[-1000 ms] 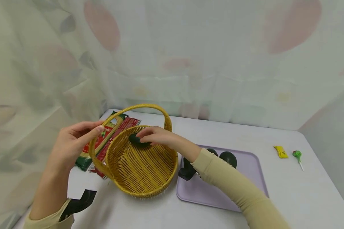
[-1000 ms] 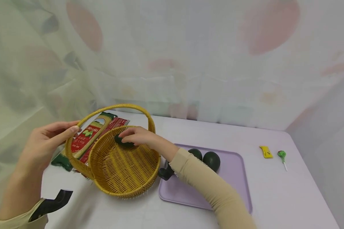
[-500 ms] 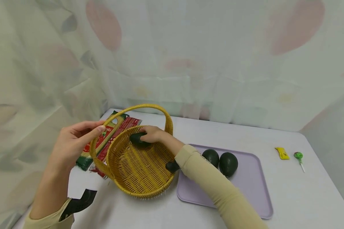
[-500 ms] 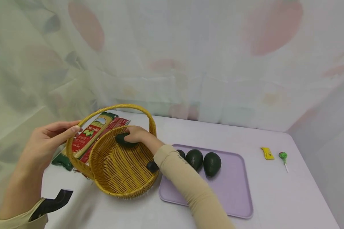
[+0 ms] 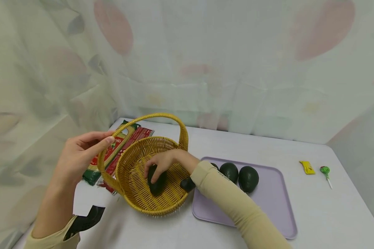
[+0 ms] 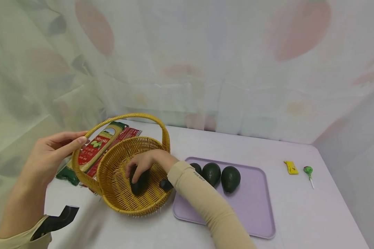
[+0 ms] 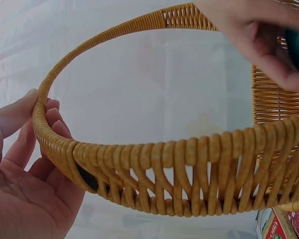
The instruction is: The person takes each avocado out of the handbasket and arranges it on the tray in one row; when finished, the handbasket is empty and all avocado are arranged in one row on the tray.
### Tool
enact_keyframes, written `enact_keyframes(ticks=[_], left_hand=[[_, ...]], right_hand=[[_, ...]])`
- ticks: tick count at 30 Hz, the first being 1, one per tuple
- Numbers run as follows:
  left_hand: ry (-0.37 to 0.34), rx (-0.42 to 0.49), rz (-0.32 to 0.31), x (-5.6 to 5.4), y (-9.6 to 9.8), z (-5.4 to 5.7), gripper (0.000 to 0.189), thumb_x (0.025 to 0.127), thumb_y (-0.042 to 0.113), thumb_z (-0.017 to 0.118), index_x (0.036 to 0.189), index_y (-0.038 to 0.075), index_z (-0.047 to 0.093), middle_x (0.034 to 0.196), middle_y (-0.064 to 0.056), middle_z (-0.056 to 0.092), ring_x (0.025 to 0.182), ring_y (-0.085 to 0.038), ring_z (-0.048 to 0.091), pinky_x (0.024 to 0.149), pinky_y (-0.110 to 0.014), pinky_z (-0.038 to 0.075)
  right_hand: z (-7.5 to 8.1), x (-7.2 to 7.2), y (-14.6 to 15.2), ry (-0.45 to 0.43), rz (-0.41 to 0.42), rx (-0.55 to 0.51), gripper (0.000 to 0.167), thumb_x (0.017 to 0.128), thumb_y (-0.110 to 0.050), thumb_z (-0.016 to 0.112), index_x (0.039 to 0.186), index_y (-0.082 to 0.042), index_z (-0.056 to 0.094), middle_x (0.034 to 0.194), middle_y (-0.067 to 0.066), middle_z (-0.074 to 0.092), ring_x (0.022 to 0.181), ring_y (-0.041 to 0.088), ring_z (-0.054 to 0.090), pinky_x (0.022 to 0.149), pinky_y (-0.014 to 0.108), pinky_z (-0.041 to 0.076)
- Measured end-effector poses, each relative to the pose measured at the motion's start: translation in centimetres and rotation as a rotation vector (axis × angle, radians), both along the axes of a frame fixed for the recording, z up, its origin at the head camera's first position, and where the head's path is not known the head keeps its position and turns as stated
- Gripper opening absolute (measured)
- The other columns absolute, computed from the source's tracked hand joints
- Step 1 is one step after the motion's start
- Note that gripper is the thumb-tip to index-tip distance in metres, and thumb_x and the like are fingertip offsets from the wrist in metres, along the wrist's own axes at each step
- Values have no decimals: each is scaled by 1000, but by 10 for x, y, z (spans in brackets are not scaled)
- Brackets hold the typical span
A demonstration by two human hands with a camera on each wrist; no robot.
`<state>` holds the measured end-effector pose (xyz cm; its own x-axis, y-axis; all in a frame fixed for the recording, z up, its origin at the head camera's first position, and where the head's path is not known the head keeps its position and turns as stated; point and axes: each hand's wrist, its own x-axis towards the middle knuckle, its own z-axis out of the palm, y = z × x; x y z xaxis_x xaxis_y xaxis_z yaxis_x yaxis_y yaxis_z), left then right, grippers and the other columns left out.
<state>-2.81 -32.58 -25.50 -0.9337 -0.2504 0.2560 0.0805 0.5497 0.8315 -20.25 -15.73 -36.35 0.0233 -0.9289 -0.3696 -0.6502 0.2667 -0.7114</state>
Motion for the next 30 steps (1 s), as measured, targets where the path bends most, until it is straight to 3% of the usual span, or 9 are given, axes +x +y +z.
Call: enact_keyframes(ticks=[3, 6, 15, 30], left_hand=[[-4, 2, 0, 0, -1, 0, 19, 95, 19, 65, 111, 13, 73, 99, 13, 68, 88, -11, 57, 66, -18, 51], [-8, 5, 0, 0, -2, 0, 18, 96, 19, 65, 110, 15, 74, 99, 10, 68, 87, -11, 58, 65, -18, 51], [-15, 16, -2, 2, -4, 0, 17, 96, 18, 64, 110, 16, 74, 99, 9, 68, 88, -12, 57, 65, -19, 52], [-20, -3, 3, 2, -5, 2, 16, 96, 21, 63, 108, 18, 73, 101, 16, 66, 92, -11, 55, 67, -18, 52]], right_hand=[[-1, 3, 0, 7, 47, 79, 64, 83, -28, 79, 139, -14, 51, 135, -7, 50, 124, 4, 43, 99, 18, 36], [-2, 4, 0, 2, 44, 130, 73, 79, -29, 81, 142, -13, 46, 137, -6, 49, 126, 4, 43, 100, 19, 36], [2, 10, 2, -24, -46, 236, 69, 76, -32, 83, 137, -23, 52, 132, -5, 49, 113, 8, 50, 84, 28, 51], [8, 23, 5, -59, -30, 325, 66, 75, -22, 85, 133, -34, 54, 134, -8, 45, 114, 9, 48, 78, 34, 54]])
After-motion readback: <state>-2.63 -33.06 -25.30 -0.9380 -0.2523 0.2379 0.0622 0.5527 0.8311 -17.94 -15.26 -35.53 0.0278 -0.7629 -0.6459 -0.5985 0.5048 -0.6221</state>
